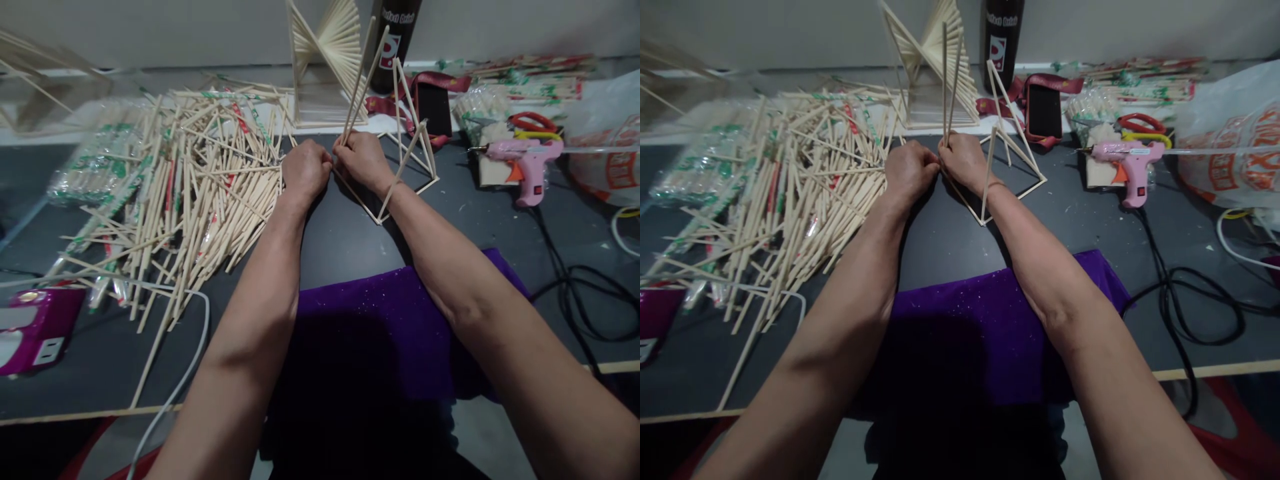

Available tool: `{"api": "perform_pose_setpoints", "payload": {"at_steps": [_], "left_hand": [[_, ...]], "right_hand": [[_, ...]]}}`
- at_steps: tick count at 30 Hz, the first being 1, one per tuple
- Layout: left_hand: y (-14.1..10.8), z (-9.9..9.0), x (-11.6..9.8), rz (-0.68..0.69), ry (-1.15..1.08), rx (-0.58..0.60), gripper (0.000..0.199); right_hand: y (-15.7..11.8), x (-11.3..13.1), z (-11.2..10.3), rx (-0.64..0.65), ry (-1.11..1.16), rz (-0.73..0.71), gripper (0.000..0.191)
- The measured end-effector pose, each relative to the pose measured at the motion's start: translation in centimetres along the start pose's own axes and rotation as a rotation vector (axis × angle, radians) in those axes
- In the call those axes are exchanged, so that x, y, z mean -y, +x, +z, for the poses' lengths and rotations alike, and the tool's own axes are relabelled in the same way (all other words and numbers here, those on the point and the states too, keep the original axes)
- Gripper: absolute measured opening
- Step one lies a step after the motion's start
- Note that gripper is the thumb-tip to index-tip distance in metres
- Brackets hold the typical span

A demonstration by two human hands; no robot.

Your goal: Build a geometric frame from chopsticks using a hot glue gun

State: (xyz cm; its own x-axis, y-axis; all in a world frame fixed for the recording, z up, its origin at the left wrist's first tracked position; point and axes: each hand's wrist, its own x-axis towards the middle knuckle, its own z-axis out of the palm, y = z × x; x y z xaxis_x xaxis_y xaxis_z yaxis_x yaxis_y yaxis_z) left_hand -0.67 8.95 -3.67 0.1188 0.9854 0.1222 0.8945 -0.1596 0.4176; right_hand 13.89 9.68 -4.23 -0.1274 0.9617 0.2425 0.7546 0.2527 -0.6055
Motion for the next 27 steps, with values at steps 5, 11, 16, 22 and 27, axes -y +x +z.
{"api": "perform_pose_setpoints", "payload": {"at_steps": [5,11,16,22,27], "left_hand": [[-0.2,-0.1,-0.2,0.006,0.064,0.011,0.029],[-0.3,-0.1,-0.2,0.009,0.077,0.017,0.031],[-0.5,0.0,-0.2,0.014,0.078,0.01,0.027],[-0.7,-0.3,-0.1,0.025,0.088,0.023,0.031],[-0.1,-0.5,0.5,0.038,0.0,0.02,0.041]], "right_hand": [[0.2,-0.8,0.4,-0.006,0.044,-0.017,0.03],[0.3,-1.4,0.5,-0.009,0.059,-0.009,0.029],[0.1,-1.3,0.4,-0.008,0.067,0.01,0.031],[-0.3,-0.8,-0.1,0.019,0.078,0.034,0.03],[-0.3,-1.0,0.1,0.004,0.096,0.038,0.032]]}}
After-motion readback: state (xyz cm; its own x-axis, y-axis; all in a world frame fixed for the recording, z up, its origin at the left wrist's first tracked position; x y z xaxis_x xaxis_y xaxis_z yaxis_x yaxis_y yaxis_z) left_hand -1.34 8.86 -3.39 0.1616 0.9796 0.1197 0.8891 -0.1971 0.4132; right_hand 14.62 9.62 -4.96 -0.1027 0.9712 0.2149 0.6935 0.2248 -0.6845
